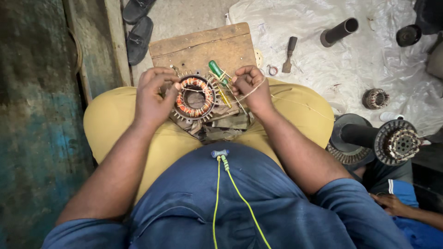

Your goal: The person winds a thin wire around the slots of a motor stator core, using a yellow screwdriver to push the wire into place. The person is seated on the floor in a workshop environment.

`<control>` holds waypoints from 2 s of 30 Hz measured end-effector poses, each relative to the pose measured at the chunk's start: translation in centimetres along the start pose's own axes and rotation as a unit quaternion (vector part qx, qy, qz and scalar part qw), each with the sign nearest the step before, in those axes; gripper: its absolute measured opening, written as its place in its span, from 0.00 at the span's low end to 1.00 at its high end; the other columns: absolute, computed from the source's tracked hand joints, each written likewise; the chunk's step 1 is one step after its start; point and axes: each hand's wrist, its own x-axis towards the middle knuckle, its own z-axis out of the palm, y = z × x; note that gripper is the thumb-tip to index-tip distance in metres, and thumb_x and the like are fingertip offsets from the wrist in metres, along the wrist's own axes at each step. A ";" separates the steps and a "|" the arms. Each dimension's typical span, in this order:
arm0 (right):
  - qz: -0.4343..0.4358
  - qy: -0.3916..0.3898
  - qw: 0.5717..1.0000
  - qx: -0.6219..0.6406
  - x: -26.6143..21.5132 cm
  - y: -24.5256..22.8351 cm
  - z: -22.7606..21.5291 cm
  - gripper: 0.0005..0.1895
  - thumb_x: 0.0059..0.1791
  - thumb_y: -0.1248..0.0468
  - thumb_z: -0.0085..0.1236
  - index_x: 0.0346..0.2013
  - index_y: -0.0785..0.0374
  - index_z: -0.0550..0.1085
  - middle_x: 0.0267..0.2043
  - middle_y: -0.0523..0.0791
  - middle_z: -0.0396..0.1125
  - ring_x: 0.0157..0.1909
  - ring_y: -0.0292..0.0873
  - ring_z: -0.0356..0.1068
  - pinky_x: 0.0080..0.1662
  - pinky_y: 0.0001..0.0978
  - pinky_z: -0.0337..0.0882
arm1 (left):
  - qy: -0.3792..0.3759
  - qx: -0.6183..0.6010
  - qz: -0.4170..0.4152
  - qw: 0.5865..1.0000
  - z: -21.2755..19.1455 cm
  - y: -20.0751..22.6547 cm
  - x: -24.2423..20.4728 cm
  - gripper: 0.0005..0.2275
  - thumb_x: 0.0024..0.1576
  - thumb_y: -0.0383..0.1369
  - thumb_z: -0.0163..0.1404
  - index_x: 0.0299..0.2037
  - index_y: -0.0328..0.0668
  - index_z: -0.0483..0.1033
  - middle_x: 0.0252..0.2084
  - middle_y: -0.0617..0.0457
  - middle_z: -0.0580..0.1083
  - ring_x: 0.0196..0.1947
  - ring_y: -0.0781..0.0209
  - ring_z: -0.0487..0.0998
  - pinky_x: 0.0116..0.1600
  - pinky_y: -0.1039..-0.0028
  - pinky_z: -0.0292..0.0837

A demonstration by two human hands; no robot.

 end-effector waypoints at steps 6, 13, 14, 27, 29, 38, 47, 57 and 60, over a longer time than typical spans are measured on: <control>-0.047 0.001 0.996 -0.069 -0.3 -0.2 0.2 0.11 0.53 0.71 0.58 0.48 0.66 0.68 0.33 0.42 0.70 0.31 0.31 0.70 0.34 0.21 0.71 | -0.067 0.069 0.131 0.987 1.0 2.3 -0.3 0.08 0.57 0.30 0.62 0.44 0.43 0.81 0.53 0.50 0.75 0.59 0.50 0.72 0.66 0.59 0.67; -0.077 -0.006 0.996 -0.038 -1.0 -0.1 1.0 0.10 0.53 0.72 0.58 0.48 0.67 0.69 0.36 0.41 0.70 0.33 0.30 0.71 0.36 0.21 0.73 | -0.185 0.114 0.207 0.954 3.3 5.1 -0.7 0.18 0.49 0.37 0.62 0.49 0.42 0.82 0.58 0.46 0.72 0.60 0.45 0.67 0.62 0.54 0.60; -0.082 0.000 0.996 -0.040 -1.0 -0.1 1.0 0.10 0.54 0.72 0.59 0.48 0.67 0.69 0.36 0.42 0.70 0.33 0.30 0.70 0.37 0.20 0.72 | -0.186 0.108 0.200 0.956 3.4 5.2 -0.8 0.14 0.50 0.35 0.62 0.46 0.44 0.81 0.58 0.48 0.73 0.60 0.46 0.68 0.62 0.55 0.60; -0.099 0.028 0.992 -0.077 0.3 -0.3 -0.2 0.08 0.54 0.69 0.60 0.47 0.67 0.72 0.35 0.41 0.69 0.31 0.30 0.66 0.33 0.22 0.69 | -0.090 0.016 0.114 0.989 0.7 6.3 3.5 0.04 0.65 0.27 0.54 0.46 0.37 0.74 0.45 0.47 0.75 0.46 0.45 0.79 0.50 0.63 0.75; -0.078 0.008 0.995 -0.060 0.1 -0.3 -0.1 0.09 0.53 0.69 0.60 0.46 0.67 0.72 0.36 0.41 0.70 0.31 0.30 0.67 0.34 0.22 0.69 | -0.075 0.002 0.104 0.992 0.7 6.9 5.1 0.04 0.66 0.27 0.53 0.47 0.36 0.74 0.45 0.46 0.76 0.44 0.45 0.80 0.49 0.63 0.75; -0.032 -0.038 0.998 0.030 0.0 -0.8 -0.9 0.09 0.53 0.69 0.60 0.47 0.68 0.74 0.33 0.41 0.70 0.32 0.31 0.68 0.36 0.23 0.70 | -0.014 0.087 0.207 0.974 2.1 6.9 11.4 0.13 0.60 0.26 0.56 0.54 0.40 0.75 0.63 0.39 0.72 0.61 0.42 0.72 0.61 0.58 0.71; -0.013 -0.068 0.998 0.006 -1.9 -1.3 0.7 0.08 0.53 0.70 0.58 0.47 0.68 0.73 0.32 0.43 0.71 0.30 0.33 0.71 0.35 0.25 0.73 | -0.123 0.010 0.156 0.980 0.9 8.2 -0.6 0.13 0.55 0.30 0.61 0.50 0.40 0.78 0.45 0.45 0.78 0.47 0.47 0.80 0.52 0.62 0.76; 0.015 -0.131 0.991 -0.013 -6.6 -0.8 4.8 0.08 0.53 0.70 0.58 0.46 0.68 0.73 0.34 0.44 0.73 0.32 0.32 0.74 0.35 0.25 0.76 | -0.190 0.006 0.133 0.973 -0.4 8.9 -3.9 0.10 0.52 0.35 0.64 0.40 0.45 0.82 0.37 0.53 0.78 0.36 0.53 0.79 0.41 0.65 0.76; 0.018 -0.135 0.991 -0.007 -6.5 -0.5 4.5 0.08 0.53 0.70 0.58 0.46 0.68 0.73 0.35 0.43 0.73 0.33 0.32 0.74 0.36 0.25 0.75 | -0.177 0.018 0.145 0.973 -0.5 8.7 -3.9 0.07 0.52 0.33 0.63 0.37 0.45 0.82 0.37 0.55 0.77 0.38 0.54 0.79 0.42 0.65 0.75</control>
